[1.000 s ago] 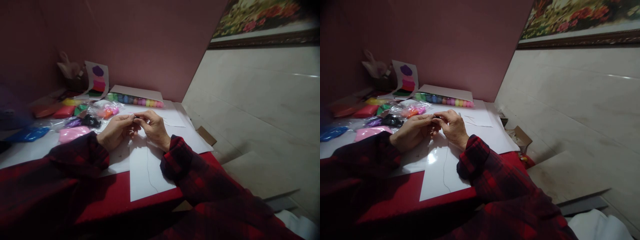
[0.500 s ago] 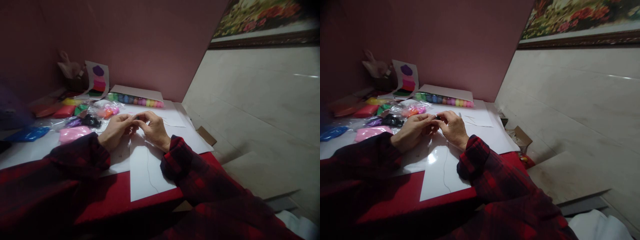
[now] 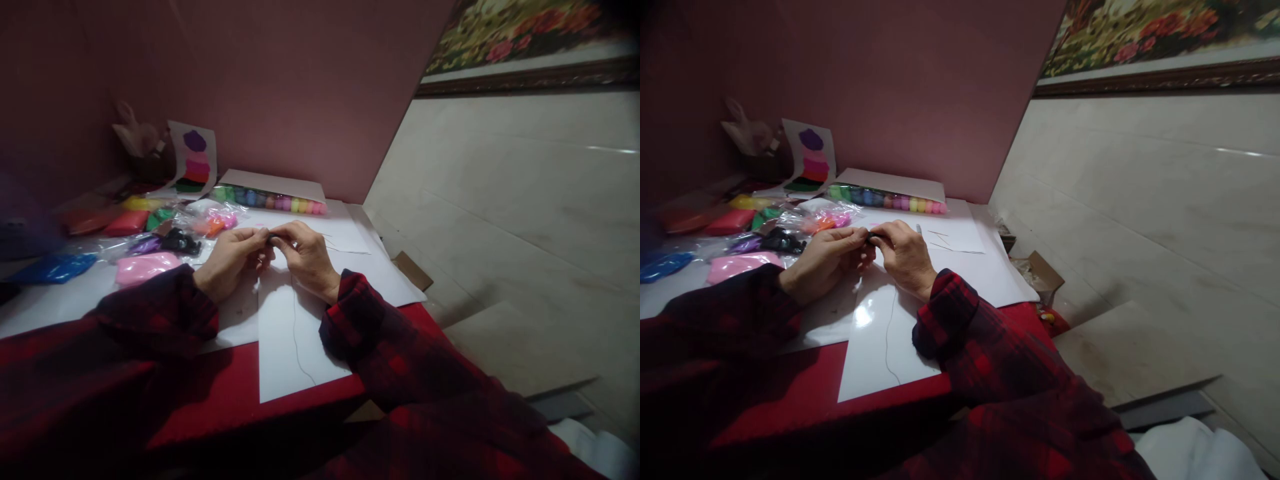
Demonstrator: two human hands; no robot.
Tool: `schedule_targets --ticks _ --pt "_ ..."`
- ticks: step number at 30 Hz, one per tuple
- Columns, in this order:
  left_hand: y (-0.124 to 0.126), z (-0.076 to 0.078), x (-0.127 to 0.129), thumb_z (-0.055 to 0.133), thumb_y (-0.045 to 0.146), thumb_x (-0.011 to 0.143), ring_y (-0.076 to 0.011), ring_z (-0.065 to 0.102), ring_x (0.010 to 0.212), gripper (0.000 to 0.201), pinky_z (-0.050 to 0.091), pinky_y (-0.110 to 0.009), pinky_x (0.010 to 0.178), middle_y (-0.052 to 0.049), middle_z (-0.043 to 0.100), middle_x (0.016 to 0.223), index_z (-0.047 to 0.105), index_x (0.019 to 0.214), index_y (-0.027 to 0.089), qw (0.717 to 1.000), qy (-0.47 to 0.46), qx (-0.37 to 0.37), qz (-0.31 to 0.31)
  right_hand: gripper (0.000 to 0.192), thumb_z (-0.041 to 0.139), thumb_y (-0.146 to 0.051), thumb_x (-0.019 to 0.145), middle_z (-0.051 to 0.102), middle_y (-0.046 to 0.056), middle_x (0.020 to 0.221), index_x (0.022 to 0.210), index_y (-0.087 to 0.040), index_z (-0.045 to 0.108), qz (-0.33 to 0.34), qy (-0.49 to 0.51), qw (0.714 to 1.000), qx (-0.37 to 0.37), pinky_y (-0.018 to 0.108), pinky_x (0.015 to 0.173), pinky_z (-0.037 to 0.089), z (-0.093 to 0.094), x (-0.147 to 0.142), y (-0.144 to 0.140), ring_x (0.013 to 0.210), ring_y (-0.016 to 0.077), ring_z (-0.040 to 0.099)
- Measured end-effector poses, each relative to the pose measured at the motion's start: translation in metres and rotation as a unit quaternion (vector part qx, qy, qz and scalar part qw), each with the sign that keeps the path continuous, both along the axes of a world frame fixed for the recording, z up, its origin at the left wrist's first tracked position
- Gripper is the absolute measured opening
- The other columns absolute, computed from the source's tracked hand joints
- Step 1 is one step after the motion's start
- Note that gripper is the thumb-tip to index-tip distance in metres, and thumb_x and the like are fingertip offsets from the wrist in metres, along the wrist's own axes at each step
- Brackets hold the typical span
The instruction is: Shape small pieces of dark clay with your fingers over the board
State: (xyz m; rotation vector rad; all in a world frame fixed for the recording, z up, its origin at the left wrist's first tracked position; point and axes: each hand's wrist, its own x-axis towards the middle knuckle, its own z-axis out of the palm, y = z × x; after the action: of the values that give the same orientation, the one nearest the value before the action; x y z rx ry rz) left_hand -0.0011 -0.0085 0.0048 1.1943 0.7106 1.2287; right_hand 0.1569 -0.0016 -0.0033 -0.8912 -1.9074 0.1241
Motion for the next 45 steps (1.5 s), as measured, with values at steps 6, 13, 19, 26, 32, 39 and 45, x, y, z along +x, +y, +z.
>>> schedule_targets --ticks 6,13,19,26,32,39,45 --pt "0.0010 -0.0014 -0.0002 0.089 0.040 0.064 -0.0096 0.053 0.045 0.036 0.041 -0.021 0.043 -0.003 0.063 0.056 0.067 0.065 0.012 0.999 0.023 0.011 0.039 0.007 0.066 -0.014 0.091 0.069 0.002 0.089 0.091 -0.020 0.070 0.001 0.009 1.000 0.015 0.028 0.077 0.050 -0.0020 0.0004 0.0018 0.081 0.0146 0.062" --pt "0.0020 -0.0003 -0.0002 0.093 0.041 0.059 -0.0095 0.053 0.040 0.040 0.038 -0.021 0.040 -0.003 0.065 0.057 0.070 0.073 0.011 0.997 0.029 0.016 0.067 0.010 0.065 -0.013 0.092 0.068 0.001 0.088 0.090 -0.021 0.070 0.004 0.007 1.000 0.014 0.029 0.077 0.050 -0.0026 0.0001 0.0012 0.080 0.0142 0.061" --pt "0.0013 -0.0002 -0.0001 0.093 0.039 0.060 -0.0097 0.054 0.041 0.038 0.038 -0.021 0.041 -0.003 0.065 0.056 0.067 0.068 0.012 0.997 0.026 0.027 0.069 0.011 0.066 -0.012 0.091 0.067 0.001 0.087 0.089 -0.022 0.070 -0.001 0.003 1.000 0.015 0.028 0.077 0.050 -0.0019 -0.0002 0.0002 0.079 0.0142 0.061" --pt "0.0017 -0.0012 -0.0009 0.094 0.040 0.057 -0.0102 0.055 0.043 0.041 0.039 -0.021 0.041 -0.003 0.067 0.059 0.070 0.076 0.012 0.996 0.027 0.033 0.073 0.006 0.067 -0.016 0.091 0.068 0.001 0.087 0.089 -0.021 0.070 -0.016 -0.010 1.000 0.009 0.029 0.077 0.050 -0.0019 -0.0005 0.0006 0.079 0.0144 0.061" --pt "0.0027 -0.0019 -0.0017 0.091 0.037 0.063 -0.0106 0.056 0.044 0.035 0.044 -0.021 0.044 -0.004 0.067 0.058 0.069 0.073 0.011 0.998 0.030 0.020 0.055 0.005 0.068 -0.017 0.091 0.069 0.001 0.087 0.089 -0.021 0.071 -0.015 -0.014 1.000 0.007 0.028 0.076 0.049 -0.0026 0.0002 0.0014 0.078 0.0145 0.061" --pt "0.0037 -0.0031 -0.0017 0.086 0.029 0.069 -0.0122 0.059 0.044 0.030 0.047 -0.022 0.044 -0.004 0.068 0.059 0.065 0.082 0.012 0.999 0.005 -0.004 0.052 0.007 0.068 -0.016 0.090 0.070 0.001 0.088 0.089 -0.022 0.071 -0.005 0.001 1.000 0.003 0.029 0.078 0.051 -0.0030 -0.0003 0.0012 0.081 0.0150 0.064" --pt "0.0024 -0.0025 -0.0012 0.089 0.034 0.066 -0.0107 0.057 0.044 0.034 0.045 -0.021 0.043 -0.005 0.068 0.059 0.066 0.072 0.011 0.999 0.003 -0.001 0.044 0.009 0.070 -0.013 0.088 0.069 0.000 0.085 0.087 -0.021 0.073 0.025 0.048 0.998 0.012 0.028 0.075 0.052 -0.0031 -0.0004 0.0019 0.077 0.0134 0.062"
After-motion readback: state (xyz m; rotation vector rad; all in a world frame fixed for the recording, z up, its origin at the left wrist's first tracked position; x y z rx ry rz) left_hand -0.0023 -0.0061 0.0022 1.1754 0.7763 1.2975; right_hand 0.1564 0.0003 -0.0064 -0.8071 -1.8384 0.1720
